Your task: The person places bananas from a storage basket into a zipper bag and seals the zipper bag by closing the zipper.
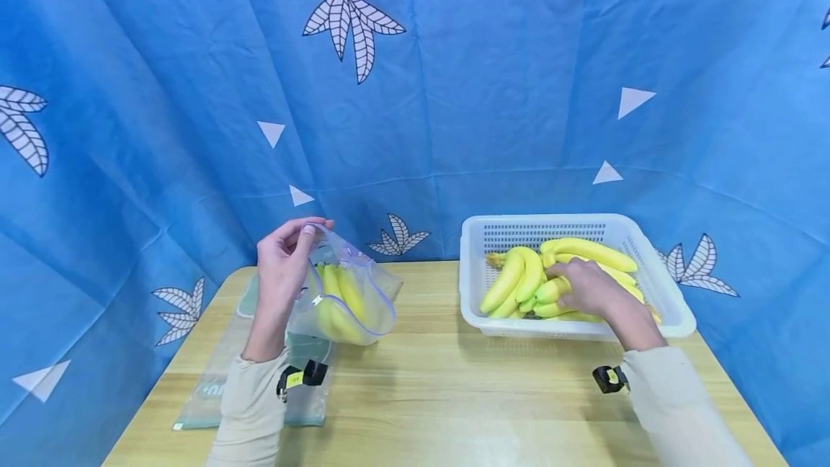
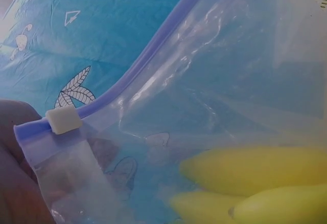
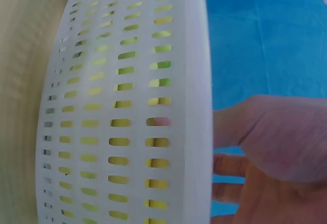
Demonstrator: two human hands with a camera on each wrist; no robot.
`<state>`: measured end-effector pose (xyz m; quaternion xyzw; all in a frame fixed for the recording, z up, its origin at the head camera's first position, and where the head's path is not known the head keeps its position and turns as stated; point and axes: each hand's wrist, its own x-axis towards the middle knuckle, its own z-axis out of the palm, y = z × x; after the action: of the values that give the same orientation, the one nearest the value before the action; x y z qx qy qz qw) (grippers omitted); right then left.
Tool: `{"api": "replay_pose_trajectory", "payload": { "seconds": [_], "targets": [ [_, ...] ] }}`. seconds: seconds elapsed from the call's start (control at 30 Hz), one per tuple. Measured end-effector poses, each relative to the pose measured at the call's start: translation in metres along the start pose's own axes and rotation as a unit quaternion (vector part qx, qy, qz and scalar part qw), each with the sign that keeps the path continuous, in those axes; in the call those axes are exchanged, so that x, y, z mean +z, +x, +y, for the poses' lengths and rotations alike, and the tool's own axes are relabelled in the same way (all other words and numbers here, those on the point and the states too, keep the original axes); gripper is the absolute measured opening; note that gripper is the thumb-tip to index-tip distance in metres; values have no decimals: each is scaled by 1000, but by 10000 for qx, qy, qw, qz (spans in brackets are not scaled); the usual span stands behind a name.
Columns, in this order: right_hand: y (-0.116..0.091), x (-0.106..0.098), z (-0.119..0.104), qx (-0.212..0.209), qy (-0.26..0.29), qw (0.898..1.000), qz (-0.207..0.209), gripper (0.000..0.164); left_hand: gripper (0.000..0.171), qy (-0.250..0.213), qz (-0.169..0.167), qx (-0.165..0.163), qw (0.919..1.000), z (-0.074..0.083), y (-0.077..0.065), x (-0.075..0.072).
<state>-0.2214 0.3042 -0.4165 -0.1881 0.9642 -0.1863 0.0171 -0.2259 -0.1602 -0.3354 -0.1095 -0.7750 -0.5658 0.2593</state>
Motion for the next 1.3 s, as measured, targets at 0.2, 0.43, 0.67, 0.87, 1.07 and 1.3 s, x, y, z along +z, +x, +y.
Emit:
{"api": "replay_pose_trajectory", "payload": {
  "seconds": [0.2, 0.43, 0.67, 0.87, 1.07, 1.3],
  "targets": [
    [-2, -7, 0, -15, -2, 10000, 91, 44, 24, 12, -8, -7, 10000, 1, -1, 0],
    [-14, -17, 1, -254, 332, 9907, 1293, 45, 23, -62, -140, 143, 9998, 2, -2, 1],
    [-22, -16, -3, -116, 742, 9654, 2498, 39, 24, -41, -569, 162, 9982, 6, -14, 4],
    [-27, -9, -5, 429, 886, 9612, 2578, 48, 24, -164, -951, 84, 9953, 4, -27, 4],
    [-27, 2, -3, 788, 609, 9673, 2332, 62, 23, -196, -1264, 244, 9915, -10, -35, 1],
    [-24, 9, 2, 984, 699, 9732, 1960, 73, 24, -58, -1456, 361, 9887, -12, -46, -1]
  ]
}}
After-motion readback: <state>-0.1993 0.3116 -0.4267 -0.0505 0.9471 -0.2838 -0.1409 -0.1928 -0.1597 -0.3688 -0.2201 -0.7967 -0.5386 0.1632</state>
